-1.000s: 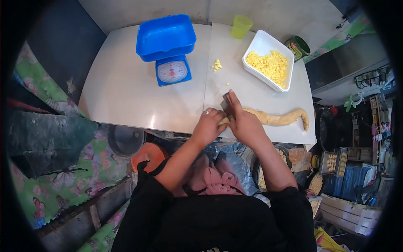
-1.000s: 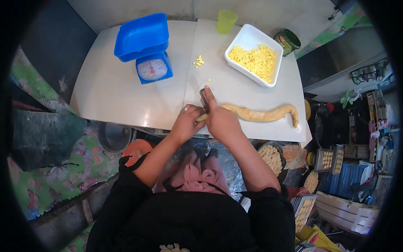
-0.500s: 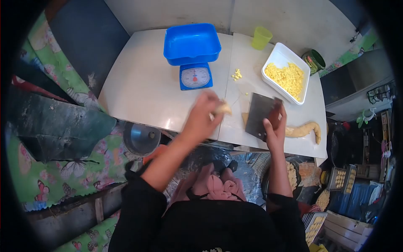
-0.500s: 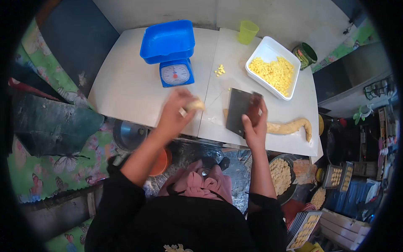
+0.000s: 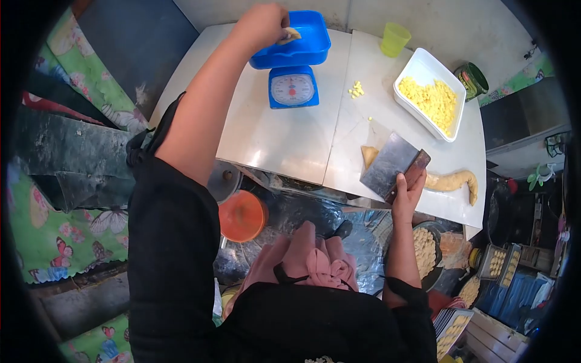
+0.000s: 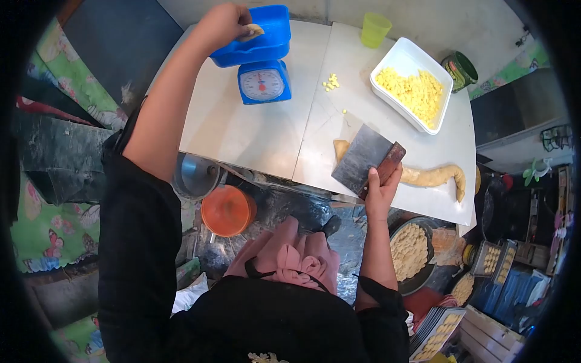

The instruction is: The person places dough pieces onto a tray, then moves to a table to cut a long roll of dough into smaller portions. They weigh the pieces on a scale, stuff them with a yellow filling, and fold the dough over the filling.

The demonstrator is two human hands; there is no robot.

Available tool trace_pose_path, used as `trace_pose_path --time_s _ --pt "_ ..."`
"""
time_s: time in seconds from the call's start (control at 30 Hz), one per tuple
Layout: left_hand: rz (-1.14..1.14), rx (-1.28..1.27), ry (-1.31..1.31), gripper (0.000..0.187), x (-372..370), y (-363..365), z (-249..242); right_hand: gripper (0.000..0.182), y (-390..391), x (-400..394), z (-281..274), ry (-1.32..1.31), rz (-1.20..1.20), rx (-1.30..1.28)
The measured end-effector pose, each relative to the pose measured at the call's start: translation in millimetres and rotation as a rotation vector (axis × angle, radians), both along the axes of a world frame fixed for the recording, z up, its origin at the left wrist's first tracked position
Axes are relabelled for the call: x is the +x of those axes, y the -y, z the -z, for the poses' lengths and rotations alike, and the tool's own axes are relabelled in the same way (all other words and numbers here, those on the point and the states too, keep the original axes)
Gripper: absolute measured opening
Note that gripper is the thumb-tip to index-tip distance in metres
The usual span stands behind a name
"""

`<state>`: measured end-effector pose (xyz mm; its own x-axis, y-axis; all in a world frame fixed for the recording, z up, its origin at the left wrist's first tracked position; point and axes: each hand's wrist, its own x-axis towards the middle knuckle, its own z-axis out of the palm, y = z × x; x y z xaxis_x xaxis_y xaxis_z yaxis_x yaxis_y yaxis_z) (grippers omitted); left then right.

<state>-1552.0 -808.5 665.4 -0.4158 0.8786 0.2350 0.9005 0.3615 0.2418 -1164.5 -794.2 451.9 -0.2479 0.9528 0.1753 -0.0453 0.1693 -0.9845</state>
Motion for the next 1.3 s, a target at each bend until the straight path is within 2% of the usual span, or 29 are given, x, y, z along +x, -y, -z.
trace_pose_path --time_s 0.03,0.27,0.33,0.4,0.47,0.53,0.6,0.67,0.77,0.8,0.87,0.93,1.0,1.13,1.17,1.2,1.27,1.3 --pt "-0.021 -0.065 -0.065 0.024 2.0 -0.9 -0.6 0.060 -0.3 -0.8 -0.7 -0.007 -0.003 -0.007" --pt "-0.051 -0.154 -0.093 0.029 1.4 3.3 4.0 0.058 -0.1 0.1 1.7 -0.031 -0.017 0.014" --pt "-0.014 0.143 -0.025 0.031 11.0 18.8 -4.4 0.059 1.2 0.7 -1.1 -0.036 -0.017 -0.003" --pt "0.201 0.515 -0.271 0.033 31.9 40.2 -9.7 0.059 1.6 0.0 -1.0 -0.046 -0.022 -0.018" --pt "0.268 0.705 -0.102 0.022 66.2 67.7 0.1 0.059 0.1 1.4 0.2 -0.002 -0.001 -0.003" --pt "0.312 0.641 0.136 0.021 105.2 88.2 39.0 0.059 0.2 0.4 0.8 -0.032 -0.008 -0.009" --pt "0.379 0.372 0.451 0.023 147.7 96.2 87.5 0.059 1.9 1.4 0.2 -0.059 -0.010 -0.019" --pt "0.496 0.164 0.526 0.033 169.1 90.5 144.2 0.058 1.0 -0.5 -3.2 -0.057 -0.005 -0.036" --pt "0.447 0.253 0.565 0.042 193.1 72.3 195.4 0.056 -3.6 3.4 -4.6 -0.107 0.031 -0.145" --pt "0.471 0.256 0.576 0.042 197.7 66.5 197.1 0.056 -6.0 6.5 -11.1 -0.098 0.054 -0.136" --pt "0.366 0.242 0.438 0.048 204.3 55.4 200.9 0.056 -11.3 10.4 -27.0 -0.089 0.071 -0.176" --pt "0.397 0.215 0.430 0.047 207.5 46.6 199.2 0.057 -15.2 9.8 -48.9 -0.056 0.072 -0.152" --pt "0.422 0.187 0.415 0.046 207.9 41.9 199.8 0.058 -16.9 7.4 -69.0 0.185 -0.033 -0.080" --pt "0.383 0.210 0.482 0.044 204.5 41.2 204.7 0.060 -19.8 -10.4 -82.8 0.293 -0.214 0.033" --pt "0.360 0.240 0.495 0.041 204.9 42.1 206.4 0.064 -20.2 -14.4 -86.2 0.436 -0.213 0.180" --pt "0.363 0.242 0.499 0.041 204.9 43.5 205.1 0.064 -18.6 -19.1 -90.4 0.440 -0.210 0.180" --pt "0.373 0.232 0.505 0.034 204.6 44.9 201.7 0.067 -15.7 -28.8 -97.9 0.761 -0.271 0.188" --pt "0.374 0.235 0.507 0.034 205.0 44.6 201.1 0.070 -15.0 -32.5 -95.7 0.807 -0.278 0.274"
